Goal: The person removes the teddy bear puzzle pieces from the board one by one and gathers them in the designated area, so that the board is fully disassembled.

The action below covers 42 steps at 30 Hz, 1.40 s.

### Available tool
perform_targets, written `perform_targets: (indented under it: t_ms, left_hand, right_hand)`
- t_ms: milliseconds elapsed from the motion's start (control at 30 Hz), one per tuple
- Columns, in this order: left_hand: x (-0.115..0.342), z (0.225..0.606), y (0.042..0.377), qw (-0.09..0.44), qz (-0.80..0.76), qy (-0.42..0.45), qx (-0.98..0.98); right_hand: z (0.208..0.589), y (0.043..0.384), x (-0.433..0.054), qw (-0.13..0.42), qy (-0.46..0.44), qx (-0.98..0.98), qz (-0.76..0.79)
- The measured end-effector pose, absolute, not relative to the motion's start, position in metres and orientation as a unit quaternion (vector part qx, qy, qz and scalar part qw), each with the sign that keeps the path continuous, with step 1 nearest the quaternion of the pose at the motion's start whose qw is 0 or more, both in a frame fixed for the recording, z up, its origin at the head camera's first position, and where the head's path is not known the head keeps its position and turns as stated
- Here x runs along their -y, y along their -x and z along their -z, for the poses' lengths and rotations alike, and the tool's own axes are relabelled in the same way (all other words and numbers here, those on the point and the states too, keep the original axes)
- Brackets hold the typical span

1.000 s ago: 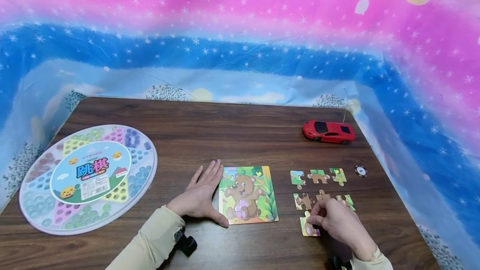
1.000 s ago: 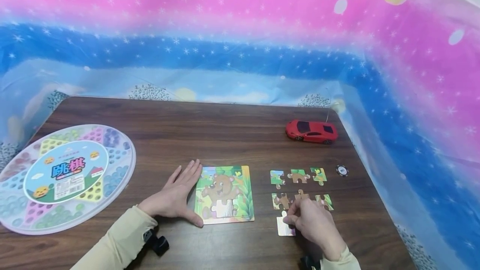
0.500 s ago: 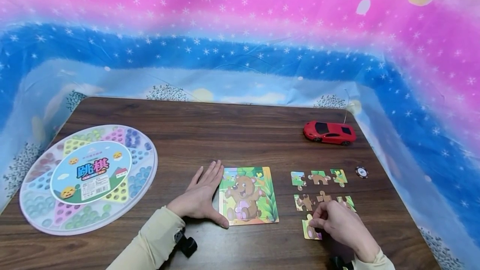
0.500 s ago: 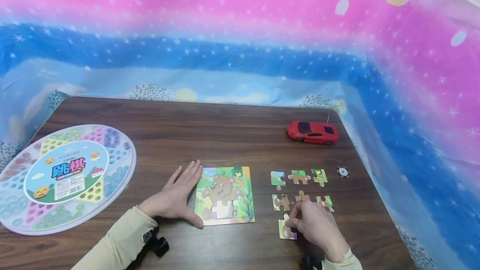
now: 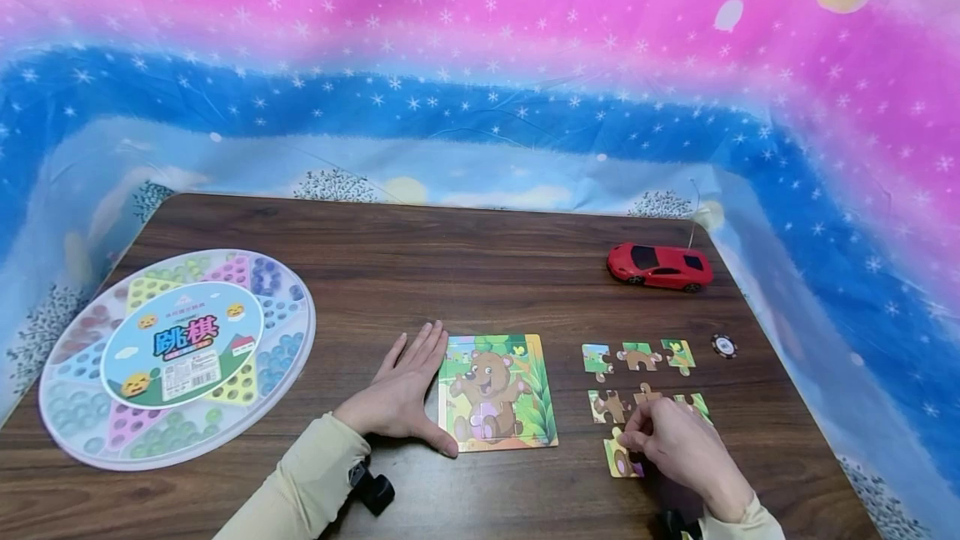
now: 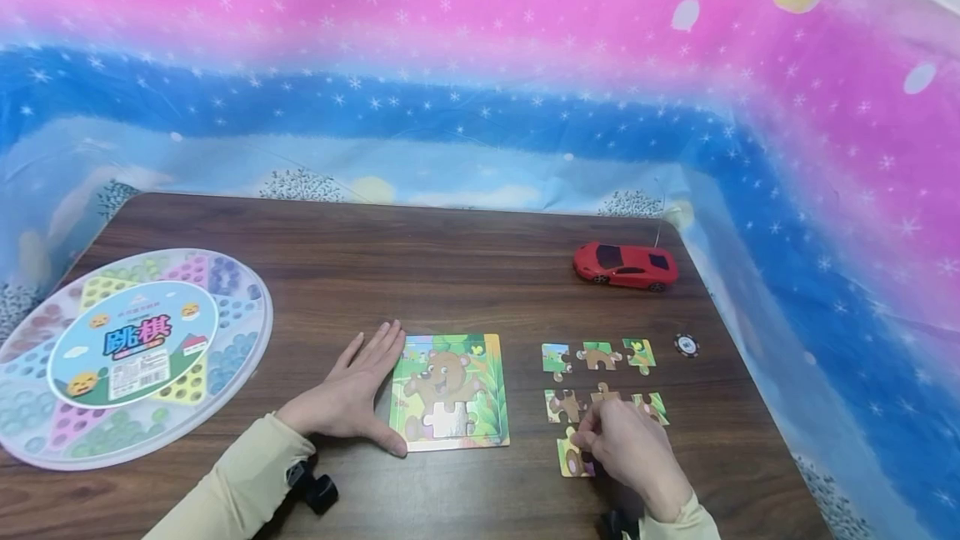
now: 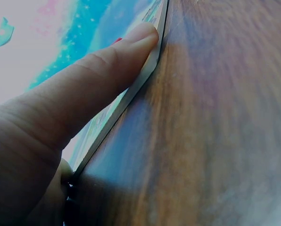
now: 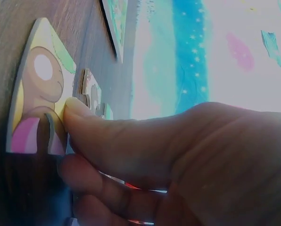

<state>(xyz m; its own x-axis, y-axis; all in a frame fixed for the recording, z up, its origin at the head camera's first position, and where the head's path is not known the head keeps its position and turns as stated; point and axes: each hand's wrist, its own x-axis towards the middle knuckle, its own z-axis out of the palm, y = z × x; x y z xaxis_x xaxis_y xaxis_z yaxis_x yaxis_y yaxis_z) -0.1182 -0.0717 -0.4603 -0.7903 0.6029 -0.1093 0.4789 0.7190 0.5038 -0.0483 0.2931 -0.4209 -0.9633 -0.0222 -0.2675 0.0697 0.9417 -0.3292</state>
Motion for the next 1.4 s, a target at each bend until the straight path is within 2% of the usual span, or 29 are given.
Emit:
perform_targets:
  t_ms: [333,700,967,1400]
  left_hand:
    - [0.072,0.461,0.118,0.14,-0.231,-0.294,-0.917]
    - [0.072,0.461,0.119,0.147,-0.231,-0.291,-0.917]
    - [0.072,0.46,0.119,0.15,-0.233,-0.288,-0.917]
    - [0.072,0.459,0.118,0.152,-0.239,-0.288,-0.915]
  right_hand:
    - [0.418,0.053,-0.287,0.112,-0.013,-0.978,0.177]
    - [0.407,0.07,-0.254,0.087,-0.001,-0.971,0.224]
    - [0.41,0.076,-0.229,0.06,0.059,-0.969,0.234]
    - [0.424,0.082,-0.2,0.057,0.16,-0.966,0.193]
